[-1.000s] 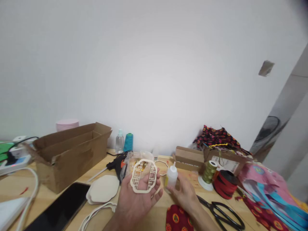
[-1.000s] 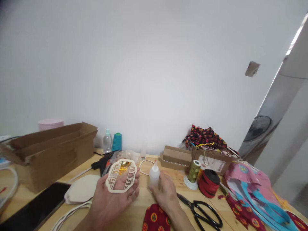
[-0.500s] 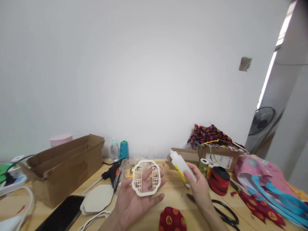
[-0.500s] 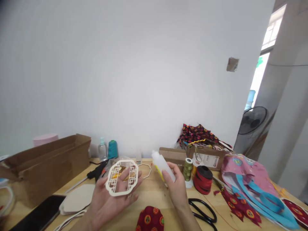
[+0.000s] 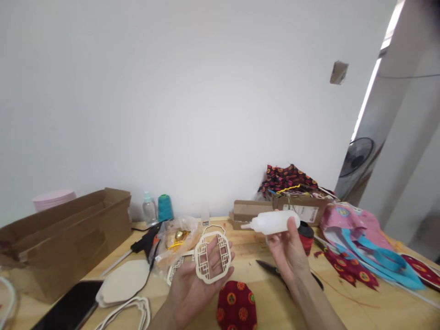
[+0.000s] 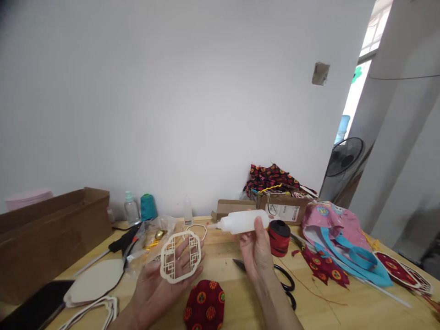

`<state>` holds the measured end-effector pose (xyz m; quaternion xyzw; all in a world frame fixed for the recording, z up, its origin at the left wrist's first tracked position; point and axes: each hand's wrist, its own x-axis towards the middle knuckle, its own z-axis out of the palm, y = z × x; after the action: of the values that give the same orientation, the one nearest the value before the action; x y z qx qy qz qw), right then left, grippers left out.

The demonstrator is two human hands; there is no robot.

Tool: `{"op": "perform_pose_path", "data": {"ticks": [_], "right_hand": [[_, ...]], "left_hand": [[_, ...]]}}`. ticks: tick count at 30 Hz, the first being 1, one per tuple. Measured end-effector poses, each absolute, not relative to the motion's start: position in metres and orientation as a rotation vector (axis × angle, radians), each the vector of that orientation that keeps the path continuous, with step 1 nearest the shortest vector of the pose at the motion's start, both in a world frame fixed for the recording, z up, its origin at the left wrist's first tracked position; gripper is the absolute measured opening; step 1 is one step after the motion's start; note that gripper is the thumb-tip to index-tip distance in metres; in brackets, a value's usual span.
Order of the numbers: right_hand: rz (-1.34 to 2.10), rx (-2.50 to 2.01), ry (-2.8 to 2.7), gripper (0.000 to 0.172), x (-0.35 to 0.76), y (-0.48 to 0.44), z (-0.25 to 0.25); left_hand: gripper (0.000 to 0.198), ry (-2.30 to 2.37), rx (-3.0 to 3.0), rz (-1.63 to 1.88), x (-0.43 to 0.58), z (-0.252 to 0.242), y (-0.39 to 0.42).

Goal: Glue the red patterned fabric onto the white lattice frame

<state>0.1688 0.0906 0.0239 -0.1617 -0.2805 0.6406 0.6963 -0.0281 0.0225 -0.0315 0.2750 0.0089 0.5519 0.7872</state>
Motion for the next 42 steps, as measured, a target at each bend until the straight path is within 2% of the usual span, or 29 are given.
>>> {"op": "perform_pose_path", "data": {"ticks": [5, 8, 13, 17, 22, 29, 34, 38, 42], "right_hand": [[1.622, -0.351, -0.618, 0.033, 0.156, 0.084, 0.024], [1.709, -0.342, -0.639, 0.027, 0.148, 0.079, 0.020], [1.706, -0.315, -0.628, 0.021, 0.147, 0.078, 0.017], [1.667, -0.357, -0.686, 0.026, 0.149, 0.080, 0.017], [1.499, -0.447, -0.821, 0.027, 0.143, 0.079, 0.009], [0.985, -0.591, -0.906, 0.018, 0.151, 0.082, 0.004], [0.732, -0.684, -0.906, 0.033, 0.151, 0.074, 0.004], [0.615, -0.752, -0.988, 0.037, 0.143, 0.061, 0.003], [0.730, -0.700, -1.132, 0.036, 0.138, 0.054, 0.004]], "left_hand": [[0.050, 0.030, 0.594, 1.140, -0.023, -0.031, 0.019], [0.049, 0.011, 0.583, 1.133, -0.025, -0.030, 0.019], [0.049, 0.026, 0.583, 1.162, -0.027, -0.030, 0.018], [0.048, 0.083, 0.544, 1.203, -0.026, -0.031, 0.018], [0.048, 0.172, 0.482, 1.232, -0.023, -0.027, 0.018], [0.047, 0.280, 0.379, 1.216, -0.023, -0.026, 0.022], [0.050, 0.300, 0.333, 1.185, -0.018, -0.024, 0.024], [0.049, 0.330, 0.337, 1.123, -0.013, -0.023, 0.021], [0.044, 0.314, 0.339, 1.079, -0.011, -0.026, 0.021]]}}
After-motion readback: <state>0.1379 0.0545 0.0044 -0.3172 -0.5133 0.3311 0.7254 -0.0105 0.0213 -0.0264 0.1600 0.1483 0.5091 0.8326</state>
